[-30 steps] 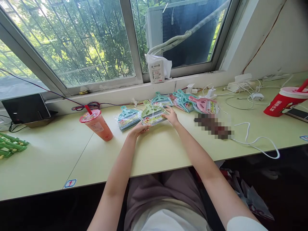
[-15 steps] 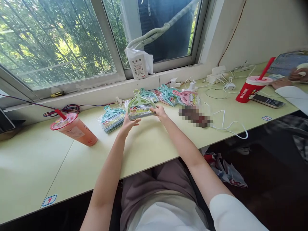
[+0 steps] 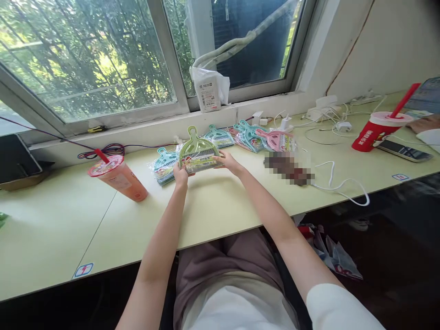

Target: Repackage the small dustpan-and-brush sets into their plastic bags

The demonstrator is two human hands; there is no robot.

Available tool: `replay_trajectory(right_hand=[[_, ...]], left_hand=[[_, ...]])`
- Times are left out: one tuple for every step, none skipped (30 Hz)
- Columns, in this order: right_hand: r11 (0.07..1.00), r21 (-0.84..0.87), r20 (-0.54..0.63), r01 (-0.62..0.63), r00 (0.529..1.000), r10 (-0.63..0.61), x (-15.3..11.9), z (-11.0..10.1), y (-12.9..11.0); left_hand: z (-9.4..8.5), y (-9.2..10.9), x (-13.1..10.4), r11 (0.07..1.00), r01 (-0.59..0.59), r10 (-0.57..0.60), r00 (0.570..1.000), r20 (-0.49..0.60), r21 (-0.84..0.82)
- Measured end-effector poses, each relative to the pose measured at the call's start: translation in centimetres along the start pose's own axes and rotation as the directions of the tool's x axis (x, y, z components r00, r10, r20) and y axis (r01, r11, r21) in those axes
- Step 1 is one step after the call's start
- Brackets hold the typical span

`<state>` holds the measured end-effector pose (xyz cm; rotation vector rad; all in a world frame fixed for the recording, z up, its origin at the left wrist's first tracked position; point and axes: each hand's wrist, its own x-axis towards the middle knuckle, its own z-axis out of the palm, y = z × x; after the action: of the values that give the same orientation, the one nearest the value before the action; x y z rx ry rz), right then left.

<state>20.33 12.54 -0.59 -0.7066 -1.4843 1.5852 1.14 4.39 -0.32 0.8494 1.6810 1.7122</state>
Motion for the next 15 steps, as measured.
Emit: replay_trajectory(right_hand=[[1.000, -0.011, -0.011, -0.004, 1.000, 0.003, 0.0, -0.1, 0.0], [0.999, -0.029, -0.049, -0.013, 0.999, 0.012, 0.1, -0.2, 0.1], [0.999, -0.046, -0.101, -0.027, 0.995, 0.022, 0.3, -0.4, 0.3], [0.998, -0.057, -0.151, -0.041, 0.988, 0.032, 0.5, -0.5, 0.6], [0.997, -0.063, -0.190, -0.052, 0.981, 0.039, 0.7, -0.6, 0.8], [0.996, -0.067, -0.215, -0.059, 0.976, 0.044, 0.8, -0.7, 1.0], [0.996, -0.070, -0.230, -0.063, 0.972, 0.045, 1.0, -0.9, 1.2], [0.995, -0.076, -0.236, -0.064, 0.971, 0.045, 1.0, -1.0, 1.3], [0.995, -0.081, -0.234, -0.064, 0.971, 0.043, 1.0, -1.2, 1.3], [0.994, -0.087, -0.227, -0.063, 0.973, 0.041, 1.0, -1.2, 1.3], [0.994, -0.094, -0.216, -0.060, 0.976, 0.038, 0.9, -1.3, 1.3], [0.993, -0.100, -0.204, -0.054, 0.978, 0.033, 0.9, -1.1, 1.4], [0.993, -0.106, -0.193, -0.050, 0.981, 0.028, 1.0, -0.9, 1.4], [0.993, -0.112, -0.184, -0.048, 0.983, 0.027, 1.2, -0.5, 1.5], [0.992, -0.119, -0.179, -0.050, 0.983, 0.028, 1.5, 0.2, 1.7]], left_hand=[[-0.1, 0.1, -0.1, 1.000, -0.007, 0.007, 1.000, -0.007, 0.019], [-0.1, 0.1, -0.2, 0.999, -0.009, 0.009, 1.000, -0.011, 0.042], [-0.1, 0.2, -0.3, 0.997, -0.008, 0.009, 1.000, -0.010, 0.073], [0.0, 0.3, -0.4, 0.993, -0.004, 0.005, 1.000, -0.007, 0.114], [0.0, 0.4, -0.5, 0.986, -0.004, 0.004, 1.000, 0.003, 0.164], [0.0, 0.5, -0.7, 0.973, -0.011, 0.010, 1.000, 0.006, 0.229], [-0.1, 0.7, -0.9, 0.951, -0.032, 0.033, 0.999, 0.002, 0.307], [-0.2, 1.0, -1.1, 0.919, -0.060, 0.066, 0.998, -0.002, 0.390], [-0.3, 1.2, -1.4, 0.879, -0.086, 0.102, 0.995, -0.010, 0.469], [-0.4, 1.5, -1.7, 0.839, -0.105, 0.133, 0.991, -0.014, 0.533], [-0.5, 1.7, -2.0, 0.807, -0.117, 0.155, 0.988, -0.017, 0.578], [-0.6, 1.9, -2.2, 0.787, -0.124, 0.173, 0.985, -0.024, 0.605], [-0.8, 2.0, -2.3, 0.776, -0.132, 0.196, 0.980, -0.037, 0.617], [-1.0, 2.0, -2.3, 0.770, -0.140, 0.225, 0.973, -0.059, 0.623], [-1.2, 2.0, -2.2, 0.763, -0.147, 0.259, 0.961, -0.091, 0.629]])
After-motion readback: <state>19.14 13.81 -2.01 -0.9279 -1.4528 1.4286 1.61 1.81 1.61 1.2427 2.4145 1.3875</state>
